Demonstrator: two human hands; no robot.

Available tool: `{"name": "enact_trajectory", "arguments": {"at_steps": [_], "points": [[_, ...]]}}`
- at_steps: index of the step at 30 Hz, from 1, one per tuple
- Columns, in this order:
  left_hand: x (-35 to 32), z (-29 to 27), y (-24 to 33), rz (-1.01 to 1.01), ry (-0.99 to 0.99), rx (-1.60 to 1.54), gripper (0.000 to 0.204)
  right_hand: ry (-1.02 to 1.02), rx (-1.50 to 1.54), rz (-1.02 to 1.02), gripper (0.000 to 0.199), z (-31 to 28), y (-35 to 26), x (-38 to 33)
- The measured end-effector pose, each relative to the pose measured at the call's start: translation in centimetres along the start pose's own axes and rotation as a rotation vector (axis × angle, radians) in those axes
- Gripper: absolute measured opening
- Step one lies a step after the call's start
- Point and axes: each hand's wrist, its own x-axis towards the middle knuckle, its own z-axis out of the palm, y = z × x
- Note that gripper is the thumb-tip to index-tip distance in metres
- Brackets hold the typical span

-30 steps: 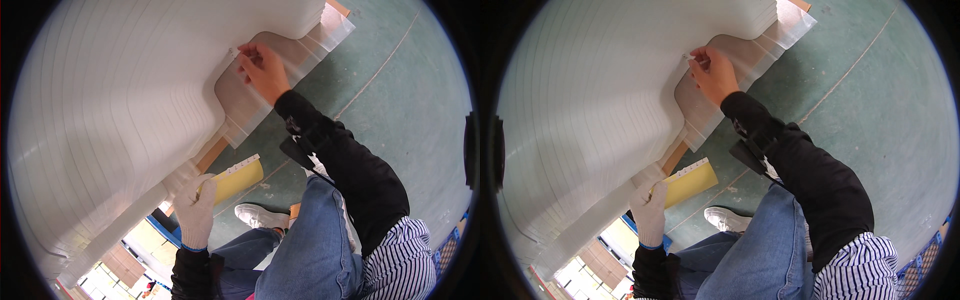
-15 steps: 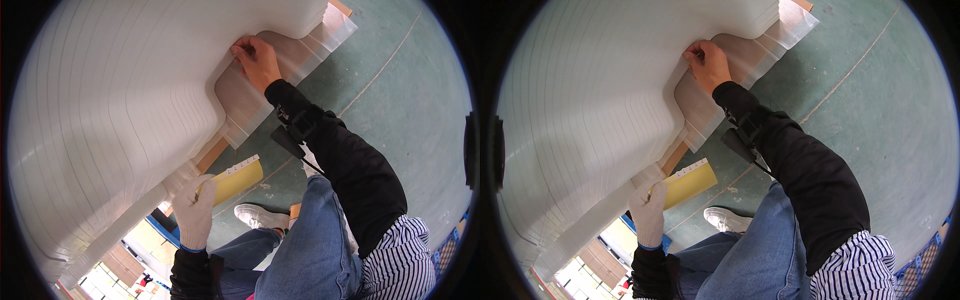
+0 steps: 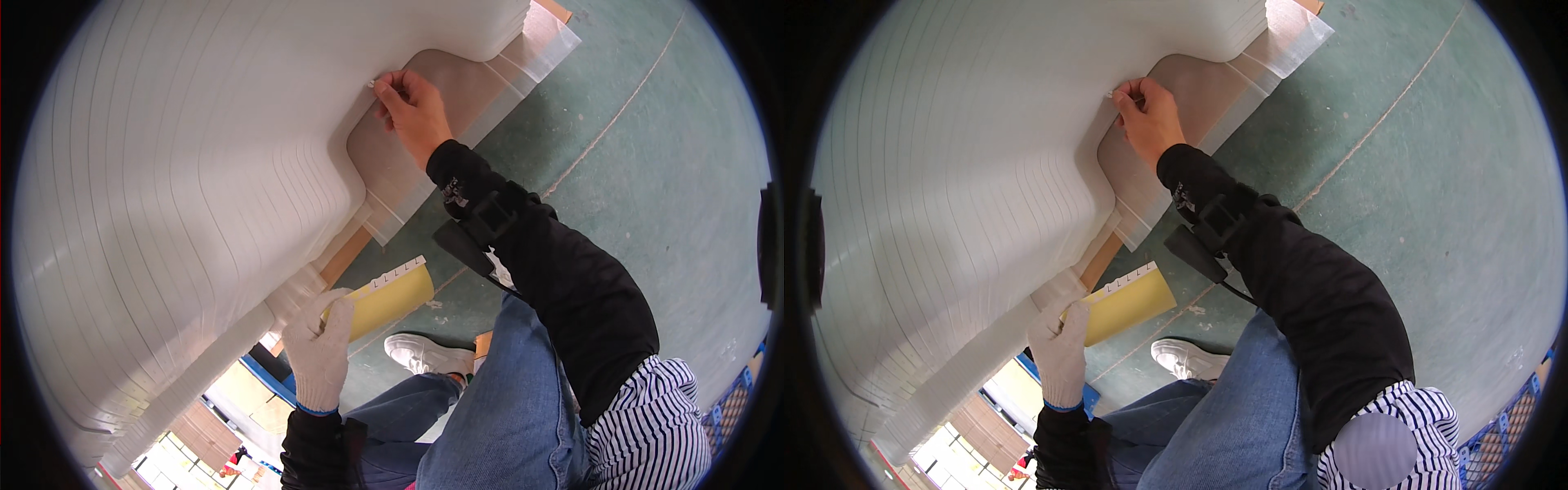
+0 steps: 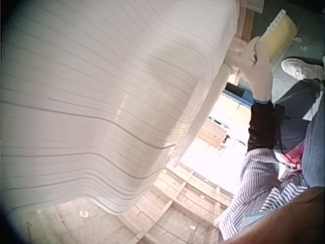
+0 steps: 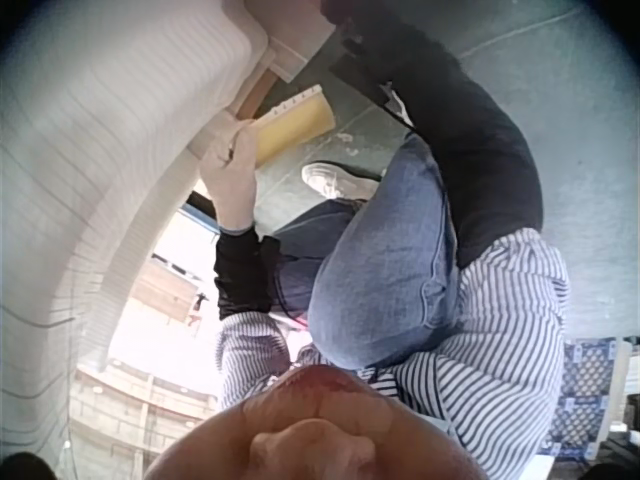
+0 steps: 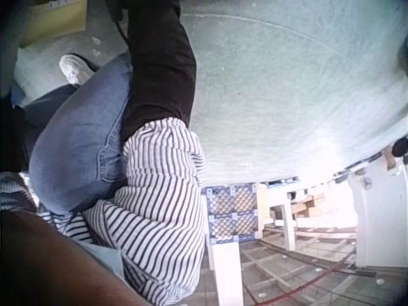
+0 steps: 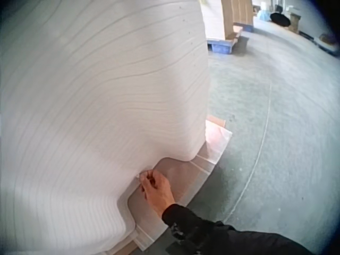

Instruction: The person peels small, individual stickers from a yellow sheet and carefully applies them to the surface of a large white object. They repeat this process, peeling and placing multiple stickers in a specific pattern on the object.

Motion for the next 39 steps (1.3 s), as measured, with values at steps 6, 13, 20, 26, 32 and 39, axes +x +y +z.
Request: {"name": "enact_trajectory", "arguments": {"at_steps": [6,13,20,26,32,39], "points": [[0.13,-0.09,-0.08,0.021,-0.003,0.030,0.024,0.026,0.028,0.007,0.014,0.45,0.49,0.56],[0.06,0.02,-0.41,0.026,0.002,0.000,0.024,0.042,0.050,0.022,0.014,0.71,0.52,0.69],[0.09,0.03,-0.52,0.031,0.008,0.009,0.024,0.045,0.061,0.030,0.014,0.86,0.41,0.59],[0.11,-0.02,-0.31,0.053,0.003,0.027,0.024,0.007,0.085,0.026,0.014,0.41,0.71,0.72],[0.03,-0.13,-0.14,0.032,0.000,0.023,0.024,0.003,0.097,0.028,0.014,0.53,0.50,0.45],[-0.02,-0.03,0.02,0.013,-0.002,0.003,0.023,0.005,0.096,0.020,0.013,0.72,0.73,0.66]]}}
